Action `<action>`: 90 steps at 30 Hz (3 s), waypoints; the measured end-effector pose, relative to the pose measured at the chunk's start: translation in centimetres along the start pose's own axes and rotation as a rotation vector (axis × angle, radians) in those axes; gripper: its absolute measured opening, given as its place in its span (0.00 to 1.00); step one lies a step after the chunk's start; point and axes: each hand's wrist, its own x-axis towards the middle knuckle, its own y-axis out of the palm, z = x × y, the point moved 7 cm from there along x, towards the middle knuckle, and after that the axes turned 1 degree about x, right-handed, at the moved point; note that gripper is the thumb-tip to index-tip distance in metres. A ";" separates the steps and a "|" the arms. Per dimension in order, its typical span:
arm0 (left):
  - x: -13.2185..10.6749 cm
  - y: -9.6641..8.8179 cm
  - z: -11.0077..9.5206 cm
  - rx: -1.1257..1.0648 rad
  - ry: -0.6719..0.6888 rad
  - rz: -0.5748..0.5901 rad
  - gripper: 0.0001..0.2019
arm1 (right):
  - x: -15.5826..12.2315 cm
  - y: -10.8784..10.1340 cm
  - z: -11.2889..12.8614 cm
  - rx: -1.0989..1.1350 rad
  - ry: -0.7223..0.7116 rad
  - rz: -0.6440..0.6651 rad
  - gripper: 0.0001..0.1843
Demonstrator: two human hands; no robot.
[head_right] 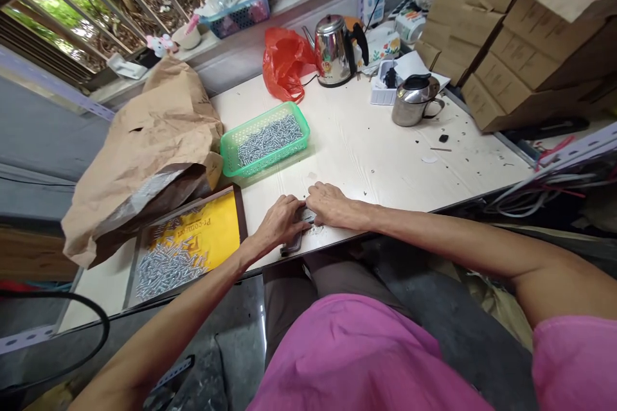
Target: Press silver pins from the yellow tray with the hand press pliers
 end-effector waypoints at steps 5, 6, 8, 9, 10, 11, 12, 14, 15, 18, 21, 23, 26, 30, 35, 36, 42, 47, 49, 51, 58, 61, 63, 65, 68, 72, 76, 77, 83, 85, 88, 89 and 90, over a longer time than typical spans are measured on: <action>0.4 -0.2 0.0 -0.016 -0.057 -0.024 0.07 | -0.2 0.4 0.1 0.032 -0.044 -0.006 0.08; 0.4 -0.2 -0.1 -0.010 -0.064 -0.017 0.06 | -0.4 0.3 0.1 0.027 -0.040 -0.012 0.09; 0.0 -0.1 -0.4 0.010 -0.082 -0.026 0.07 | -0.6 -0.1 -0.1 0.013 -0.039 -0.045 0.09; -0.4 -0.1 -0.5 0.020 -0.091 -0.051 0.09 | -0.7 -0.3 -0.2 0.011 -0.056 -0.059 0.12; -0.9 0.0 -0.8 0.031 -0.093 -0.093 0.11 | -0.7 -0.5 -0.4 0.012 -0.088 -0.064 0.16; -1.5 0.2 -1.2 0.037 -0.084 -0.146 0.12 | -0.6 -0.5 -0.7 0.020 -0.130 -0.055 0.20; -2.2 0.4 -1.8 0.038 -0.065 -0.205 0.13 | -0.5 -0.4 -1.1 0.039 -0.177 -0.036 0.22; -3.7 1.3 -3.3 0.022 0.000 -0.298 0.15 | -0.1 -0.3 -2.2 0.084 -0.217 -0.029 0.20; -4.3 1.9 -4.0 0.007 0.034 -0.322 0.15 | 0.3 -0.4 -2.9 0.092 -0.197 -0.049 0.16; -5.2 3.4 -5.7 -0.049 0.066 -0.334 0.16 | 1.5 -1.1 -4.7 0.043 -0.084 -0.145 0.09; -4.9 3.7 -6.2 -0.089 0.040 -0.333 0.17 | 2.6 -2.1 -4.3 -0.067 0.004 -0.184 0.09; -4.7 3.4 -6.3 -0.102 0.041 -0.336 0.17 | 3.0 -2.8 -2.1 -0.145 -0.010 -0.187 0.10; -5.5 2.6 -6.9 -0.118 0.081 -0.366 0.16 | 2.7 -2.6 4.2 -0.146 -0.321 -0.145 0.10; -10.0 1.4 -8.5 -0.128 0.268 -0.404 0.13 | 1.4 -0.1 10.6 -0.120 -0.702 -0.119 0.07; -16.1 -3.4 -0.7 0.032 -0.064 -0.615 0.10 | 2.3 2.2 12.2 -0.019 -0.835 -0.191 0.08; -17.2 -4.6 2.7 0.095 -0.260 -0.651 0.10 | 2.5 1.5 12.2 0.055 -0.829 -0.238 0.08; -20.5 -6.7 17.8 0.342 -0.785 -0.353 0.13 | 5.1 -9.1 8.5 0.404 -0.550 -0.712 0.08; -20.5 -5.1 20.9 0.261 -0.774 -0.199 0.12 | 8.1 -14.6 4.0 0.155 -0.259 -0.856 0.14; -20.3 -5.0 21.2 0.157 -0.787 -0.245 0.11 | 7.9 -14.6 3.1 0.131 -0.232 -0.842 0.16; -20.1 -5.1 21.4 0.067 -0.805 -0.300 0.11 | 7.0 -13.5 3.3 0.172 -0.254 -0.788 0.14; -18.6 -4.6 19.8 -0.500 -0.885 -0.499 0.13 | 7.9 -6.0 9.9 0.865 -0.243 -0.348 0.09; -18.0 -4.3 17.3 -0.871 -0.836 -0.693 0.16 | 11.1 -2.1 13.4 1.179 -0.078 -0.180 0.12; -18.0 -4.4 15.7 -0.948 -0.808 -0.792 0.16 | 12.7 -0.4 15.1 1.227 -0.010 -0.164 0.11; -18.3 -4.3 14.8 -1.009 -0.811 -0.846 0.17 | 13.6 0.3 16.2 1.198 -0.018 -0.189 0.08; -18.7 -3.3 14.7 -1.214 -0.846 -0.799 0.18 | 13.8 0.3 16.9 1.109 -0.108 -0.232 0.06; -19.0 -2.1 15.1 -1.485 -0.877 -0.659 0.17 | 13.6 0.3 17.0 1.014 -0.166 -0.224 0.09; -19.9 -2.3 14.7 -1.544 -0.905 -0.655 0.16 | 13.8 0.1 17.3 0.930 -0.227 -0.194 0.10; -20.1 -2.5 14.3 -1.530 -0.905 -0.671 0.16 | 13.7 -0.3 17.3 0.893 -0.262 -0.203 0.10; -18.9 -2.4 8.6 -1.450 -0.851 -0.588 0.20 | 7.6 -2.9 13.4 0.535 -0.404 -0.366 0.15; -17.4 -1.2 6.4 -1.475 -0.826 -0.411 0.22 | 4.2 -2.4 10.9 0.375 -0.337 -0.338 0.15; -15.2 0.5 4.3 -1.466 -0.806 -0.223 0.22 | -0.3 -0.4 7.3 0.179 -0.216 -0.239 0.13; -14.5 0.9 4.1 -1.443 -0.804 -0.213 0.22 | -1.4 0.4 6.4 0.138 -0.187 -0.207 0.12; -13.9 1.3 4.1 -1.416 -0.804 -0.219 0.21 | -2.3 1.1 5.5 0.107 -0.163 -0.183 0.10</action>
